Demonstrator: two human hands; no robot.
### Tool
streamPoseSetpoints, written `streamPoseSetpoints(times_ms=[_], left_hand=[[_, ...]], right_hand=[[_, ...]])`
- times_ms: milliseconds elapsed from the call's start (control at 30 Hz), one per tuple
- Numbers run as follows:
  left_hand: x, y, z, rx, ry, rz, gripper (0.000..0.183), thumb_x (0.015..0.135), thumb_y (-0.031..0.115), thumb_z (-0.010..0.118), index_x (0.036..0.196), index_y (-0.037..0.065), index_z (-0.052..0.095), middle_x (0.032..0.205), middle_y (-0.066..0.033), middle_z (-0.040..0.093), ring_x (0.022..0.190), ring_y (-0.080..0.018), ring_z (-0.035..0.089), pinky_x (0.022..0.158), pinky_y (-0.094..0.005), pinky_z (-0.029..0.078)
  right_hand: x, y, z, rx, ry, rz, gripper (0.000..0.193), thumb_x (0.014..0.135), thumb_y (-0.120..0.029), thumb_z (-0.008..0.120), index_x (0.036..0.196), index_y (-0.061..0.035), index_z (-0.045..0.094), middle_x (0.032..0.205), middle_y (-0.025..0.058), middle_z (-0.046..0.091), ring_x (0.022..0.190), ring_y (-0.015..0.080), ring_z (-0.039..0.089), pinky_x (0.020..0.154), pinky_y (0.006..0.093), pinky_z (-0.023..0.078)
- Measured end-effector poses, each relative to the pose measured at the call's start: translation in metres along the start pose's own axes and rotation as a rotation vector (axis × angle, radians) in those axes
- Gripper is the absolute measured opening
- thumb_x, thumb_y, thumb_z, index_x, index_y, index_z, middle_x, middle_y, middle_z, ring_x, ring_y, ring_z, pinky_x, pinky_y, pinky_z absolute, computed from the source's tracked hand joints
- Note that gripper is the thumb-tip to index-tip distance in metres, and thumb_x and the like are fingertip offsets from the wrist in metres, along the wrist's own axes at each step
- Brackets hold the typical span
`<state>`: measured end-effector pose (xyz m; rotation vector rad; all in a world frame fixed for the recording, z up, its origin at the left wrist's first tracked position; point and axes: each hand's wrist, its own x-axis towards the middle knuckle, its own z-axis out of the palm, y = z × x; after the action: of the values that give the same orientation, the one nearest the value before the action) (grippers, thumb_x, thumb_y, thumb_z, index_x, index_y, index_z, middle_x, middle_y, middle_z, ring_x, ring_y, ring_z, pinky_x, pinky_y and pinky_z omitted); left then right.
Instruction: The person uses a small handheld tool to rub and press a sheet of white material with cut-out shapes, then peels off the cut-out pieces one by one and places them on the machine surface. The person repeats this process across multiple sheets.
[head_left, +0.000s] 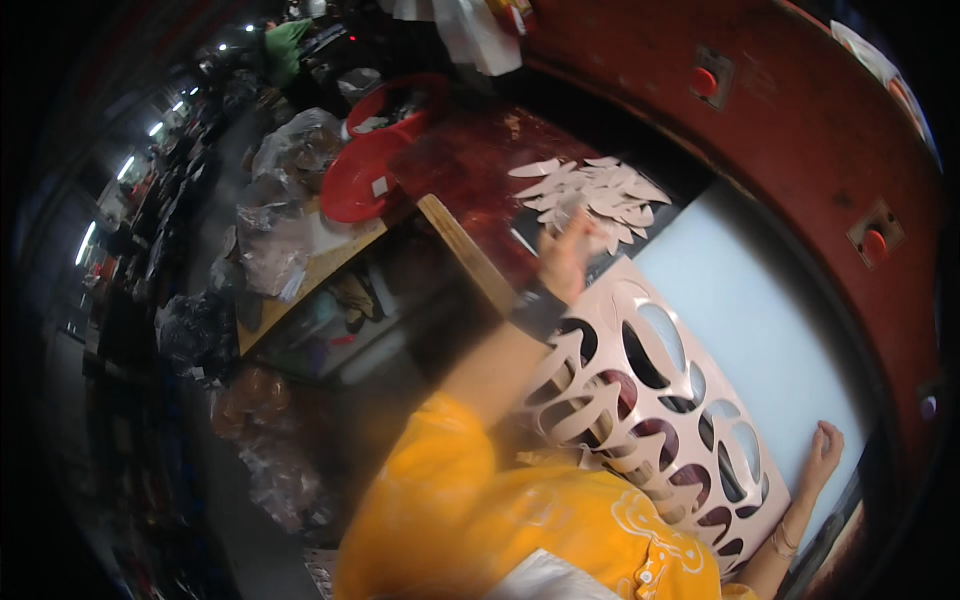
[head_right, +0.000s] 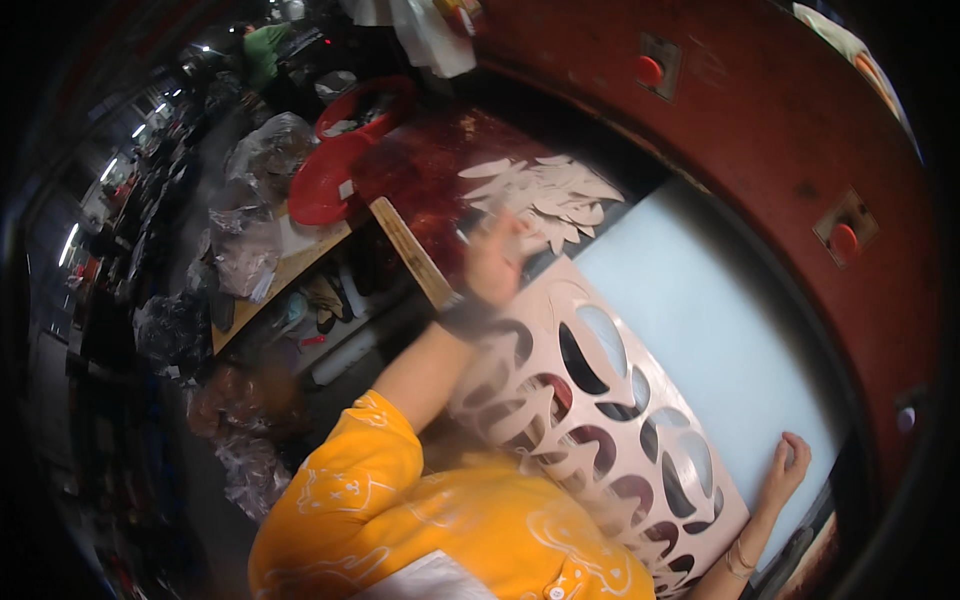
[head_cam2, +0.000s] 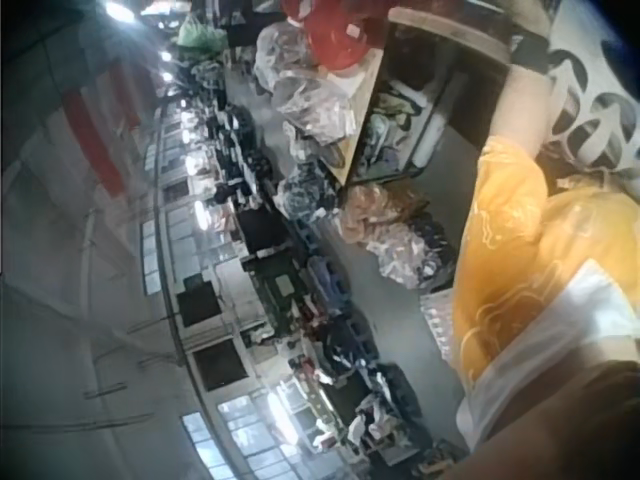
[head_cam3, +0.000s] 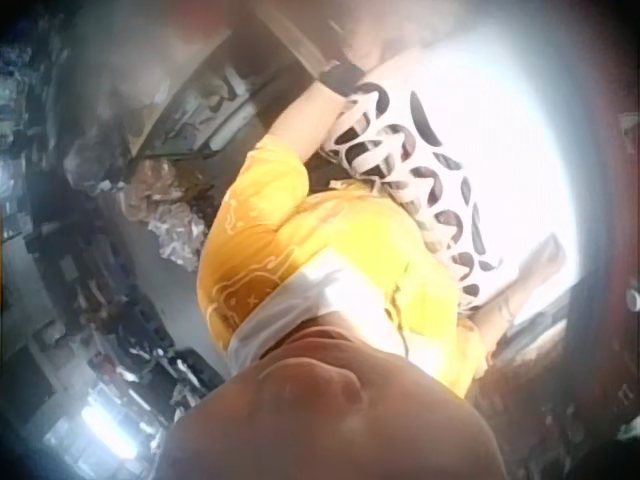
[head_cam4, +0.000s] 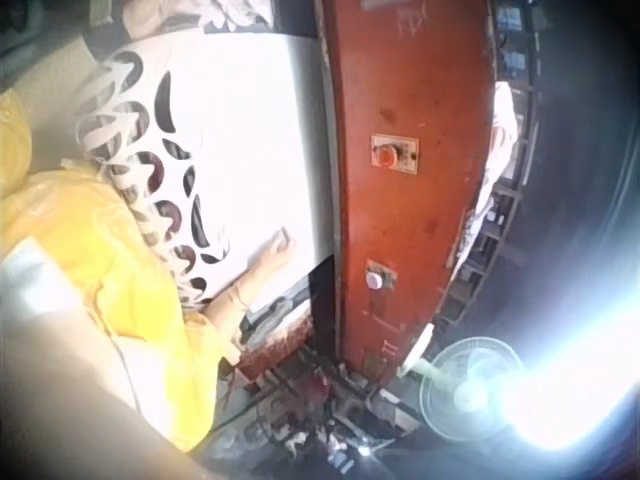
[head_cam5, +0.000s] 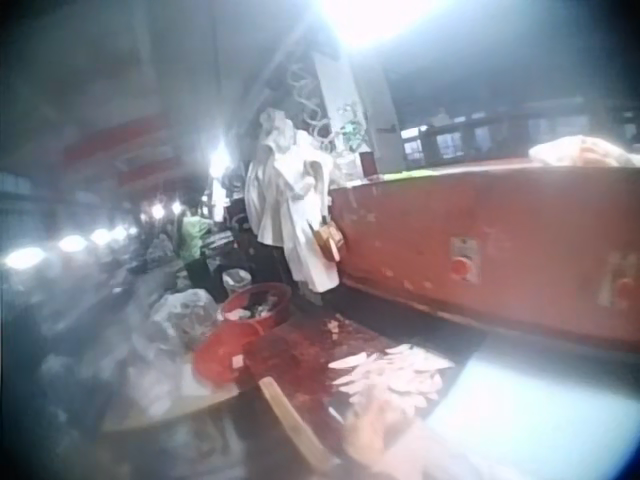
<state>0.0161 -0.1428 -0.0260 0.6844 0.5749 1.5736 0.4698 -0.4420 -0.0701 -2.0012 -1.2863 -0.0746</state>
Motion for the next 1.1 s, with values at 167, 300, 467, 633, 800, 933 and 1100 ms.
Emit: streamPoseSetpoints(times_ms=[167, 300, 467, 633, 800, 933, 1100], left_hand=[[0.018, 0.039, -0.008, 0.832, -0.449, 0.220, 0.025, 0.078, 0.014, 0.071, 0.098, 0.002, 0.062, 0.082, -0.0007, 0.065, 0.073, -0.0075, 0.057, 0.069, -0.0244, 0.049], [0.002, 0.035, 0.001, 1.407, -1.019, -0.008, 0.060, 0.067, 0.020, 0.082, 0.124, 0.013, 0.062, 0.095, -0.0099, 0.051, 0.091, -0.0244, 0.054, 0.087, -0.0287, 0.043], [0.000, 0.024, -0.003, 1.648, -1.059, 0.145, 0.063, 0.064, 0.027, 0.085, 0.122, 0.015, 0.063, 0.097, -0.0094, 0.051, 0.084, -0.0266, 0.058, 0.076, -0.0335, 0.049], [0.010, 0.011, -0.030, 1.417, -1.074, 0.410, 0.031, 0.069, 0.019, 0.077, 0.100, 0.016, 0.073, 0.085, -0.0062, 0.057, 0.074, -0.0254, 0.060, 0.066, -0.0324, 0.050], [0.044, 0.018, -0.044, 0.771, -0.661, -0.138, 0.019, 0.088, 0.024, 0.067, 0.092, 0.005, 0.063, 0.079, 0.0009, 0.054, 0.072, -0.0105, 0.053, 0.064, -0.0241, 0.044], [0.111, 0.037, -0.042, 0.432, -0.184, 0.224, 0.030, 0.087, 0.029, 0.069, 0.095, 0.001, 0.066, 0.083, -0.0013, 0.062, 0.069, -0.0100, 0.055, 0.069, -0.0252, 0.047], [0.164, 0.027, -0.046, 1.700, -0.245, 0.303, 0.078, 0.067, 0.050, 0.078, 0.125, 0.004, 0.054, 0.125, -0.0206, 0.054, 0.116, -0.0323, 0.051, 0.096, -0.0416, 0.042]], right_hand=[[0.003, -0.015, -0.001, -0.091, 0.011, 0.028, 0.012, 0.085, -0.007, 0.059, 0.093, -0.0015, 0.066, 0.098, 0.0113, 0.063, 0.098, 0.0272, 0.056, 0.092, 0.0343, 0.041], [0.001, -0.029, -0.003, -0.082, 0.007, 0.058, 0.011, 0.085, -0.006, 0.059, 0.092, -0.0035, 0.066, 0.096, 0.0096, 0.062, 0.100, 0.0255, 0.055, 0.092, 0.0336, 0.041], [0.002, -0.035, -0.004, -0.063, 0.010, 0.065, 0.011, 0.084, -0.007, 0.060, 0.091, -0.0040, 0.067, 0.095, 0.0087, 0.062, 0.100, 0.0252, 0.055, 0.093, 0.0336, 0.040], [0.001, -0.030, -0.002, -0.030, 0.010, 0.072, 0.011, 0.083, -0.008, 0.061, 0.091, -0.0041, 0.067, 0.097, 0.0089, 0.062, 0.101, 0.0255, 0.055, 0.092, 0.0343, 0.040], [0.000, -0.028, -0.003, -0.032, 0.029, 0.074, 0.012, 0.084, -0.008, 0.060, 0.092, -0.0030, 0.067, 0.096, 0.0091, 0.062, 0.099, 0.0247, 0.055, 0.091, 0.0336, 0.041], [0.000, -0.031, -0.003, -0.039, 0.042, 0.060, 0.011, 0.083, -0.009, 0.061, 0.090, -0.0036, 0.067, 0.094, 0.0098, 0.063, 0.098, 0.0262, 0.056, 0.090, 0.0345, 0.042], [0.005, -0.042, 0.001, -0.072, 0.051, 0.056, 0.012, 0.083, -0.009, 0.061, 0.092, -0.0032, 0.068, 0.094, 0.0108, 0.064, 0.096, 0.0257, 0.057, 0.088, 0.0339, 0.043]])
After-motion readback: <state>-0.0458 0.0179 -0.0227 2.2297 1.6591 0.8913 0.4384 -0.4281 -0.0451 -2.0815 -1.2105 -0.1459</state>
